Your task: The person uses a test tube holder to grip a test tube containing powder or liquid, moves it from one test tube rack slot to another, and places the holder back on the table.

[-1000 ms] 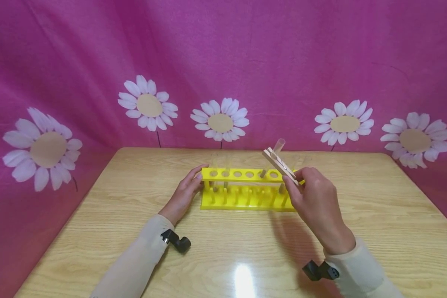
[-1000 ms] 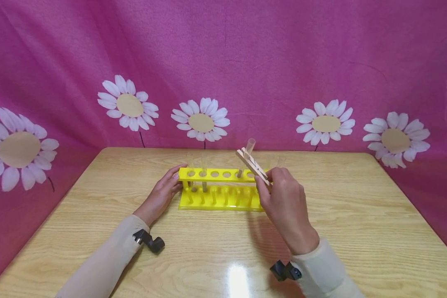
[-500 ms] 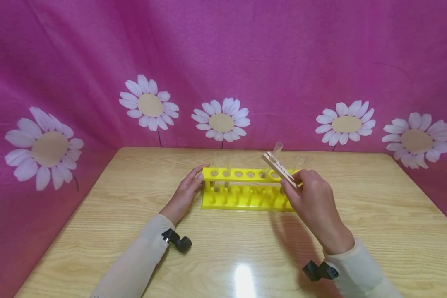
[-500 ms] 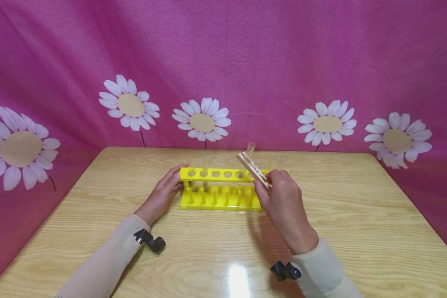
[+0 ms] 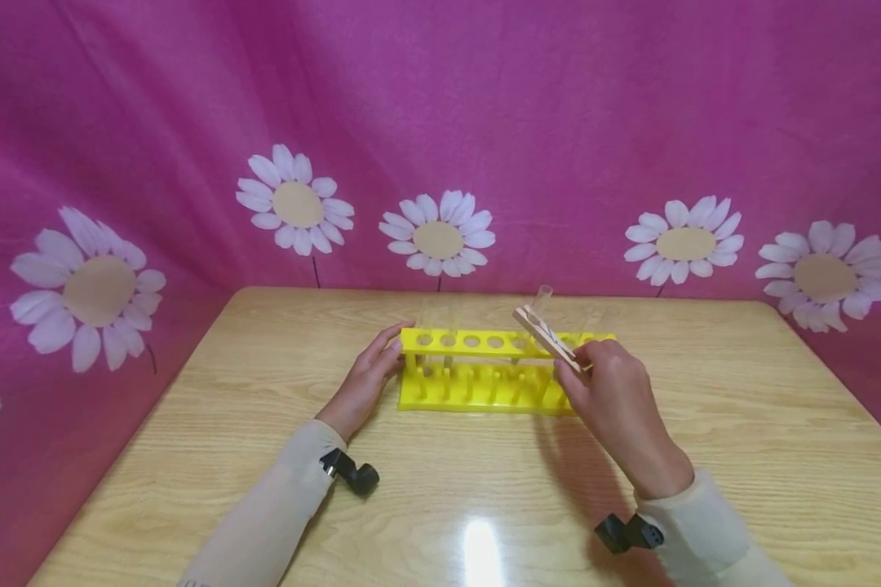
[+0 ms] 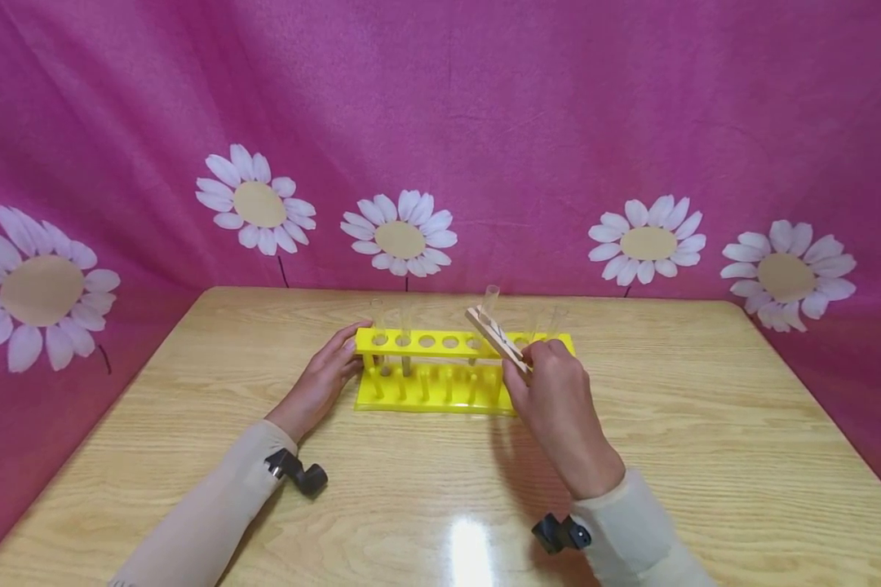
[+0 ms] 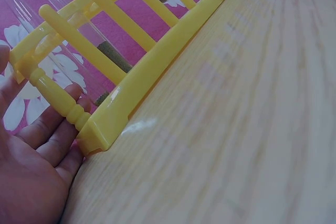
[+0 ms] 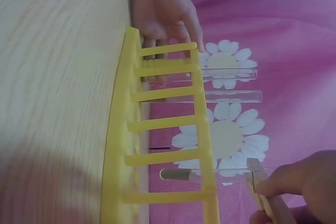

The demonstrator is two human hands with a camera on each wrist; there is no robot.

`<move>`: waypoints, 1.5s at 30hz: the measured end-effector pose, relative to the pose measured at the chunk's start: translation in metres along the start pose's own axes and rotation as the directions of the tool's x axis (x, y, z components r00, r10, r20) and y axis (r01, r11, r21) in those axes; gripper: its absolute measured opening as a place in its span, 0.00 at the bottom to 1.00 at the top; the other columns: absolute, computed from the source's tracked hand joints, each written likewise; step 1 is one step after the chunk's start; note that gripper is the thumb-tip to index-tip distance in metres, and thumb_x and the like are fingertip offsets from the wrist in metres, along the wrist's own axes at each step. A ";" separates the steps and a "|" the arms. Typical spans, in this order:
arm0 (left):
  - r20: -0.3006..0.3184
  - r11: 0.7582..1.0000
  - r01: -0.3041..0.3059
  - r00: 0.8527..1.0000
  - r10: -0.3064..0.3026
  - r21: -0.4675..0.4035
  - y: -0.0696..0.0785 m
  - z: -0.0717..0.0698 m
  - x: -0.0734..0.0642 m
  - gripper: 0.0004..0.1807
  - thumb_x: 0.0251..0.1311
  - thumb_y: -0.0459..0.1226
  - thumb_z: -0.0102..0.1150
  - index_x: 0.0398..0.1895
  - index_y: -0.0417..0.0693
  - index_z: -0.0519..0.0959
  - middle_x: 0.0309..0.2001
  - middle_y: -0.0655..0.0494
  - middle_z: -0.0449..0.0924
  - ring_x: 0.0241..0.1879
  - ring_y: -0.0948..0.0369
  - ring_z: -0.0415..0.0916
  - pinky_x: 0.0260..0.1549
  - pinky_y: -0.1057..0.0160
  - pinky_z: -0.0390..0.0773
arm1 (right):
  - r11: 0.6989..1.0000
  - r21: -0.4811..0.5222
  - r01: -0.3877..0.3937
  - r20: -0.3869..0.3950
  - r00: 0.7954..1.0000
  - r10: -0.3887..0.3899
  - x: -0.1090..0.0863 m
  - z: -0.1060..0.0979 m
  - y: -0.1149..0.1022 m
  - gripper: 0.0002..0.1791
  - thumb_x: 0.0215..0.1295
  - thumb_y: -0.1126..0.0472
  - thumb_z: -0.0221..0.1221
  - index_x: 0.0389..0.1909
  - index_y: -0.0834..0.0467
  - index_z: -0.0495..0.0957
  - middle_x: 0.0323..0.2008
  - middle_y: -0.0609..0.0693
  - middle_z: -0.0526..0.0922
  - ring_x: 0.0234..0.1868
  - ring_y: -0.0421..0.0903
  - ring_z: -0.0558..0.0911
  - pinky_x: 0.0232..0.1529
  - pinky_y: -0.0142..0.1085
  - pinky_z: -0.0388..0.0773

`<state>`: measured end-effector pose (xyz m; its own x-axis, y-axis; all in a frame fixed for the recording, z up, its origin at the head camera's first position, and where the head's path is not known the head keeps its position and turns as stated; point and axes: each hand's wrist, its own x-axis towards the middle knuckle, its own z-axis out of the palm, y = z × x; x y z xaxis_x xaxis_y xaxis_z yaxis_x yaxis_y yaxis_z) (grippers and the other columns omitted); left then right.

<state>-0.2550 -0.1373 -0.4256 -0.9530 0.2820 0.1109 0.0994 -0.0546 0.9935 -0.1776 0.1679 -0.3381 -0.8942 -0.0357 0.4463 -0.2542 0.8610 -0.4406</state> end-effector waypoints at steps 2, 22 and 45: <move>-0.008 1.000 0.000 1.000 0.000 0.006 0.001 0.000 0.000 0.26 0.74 0.50 0.40 0.72 0.53 0.61 0.69 0.60 0.61 0.67 0.58 0.59 0.67 0.49 0.58 | 1.000 -0.002 0.003 0.003 1.000 -0.003 0.000 0.001 0.000 0.11 0.59 0.62 0.66 0.32 0.68 0.81 0.28 0.58 0.77 0.24 0.49 0.71 0.20 0.33 0.73; -0.009 1.000 -0.009 1.000 0.009 -0.005 -0.001 0.001 0.002 0.25 0.75 0.49 0.40 0.70 0.55 0.63 0.70 0.55 0.60 0.67 0.56 0.59 0.67 0.48 0.58 | 0.997 -0.080 0.012 0.056 0.998 -0.007 -0.002 0.008 0.004 0.12 0.57 0.62 0.67 0.35 0.68 0.80 0.29 0.58 0.79 0.24 0.49 0.72 0.22 0.34 0.74; 0.013 1.000 0.011 1.000 -0.011 -0.024 0.019 0.005 -0.007 0.23 0.76 0.44 0.38 0.71 0.50 0.62 0.73 0.48 0.55 0.69 0.54 0.56 0.68 0.46 0.55 | 0.991 -0.092 0.098 0.010 0.995 -0.098 -0.003 0.010 0.011 0.09 0.56 0.62 0.68 0.27 0.65 0.80 0.22 0.51 0.72 0.19 0.47 0.67 0.20 0.35 0.65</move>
<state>-0.2451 -0.1350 -0.4071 -0.9503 0.2947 0.1005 0.0819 -0.0748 0.9938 -0.1816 0.1720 -0.3516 -0.8689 -0.1250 0.4790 -0.3057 0.8965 -0.3208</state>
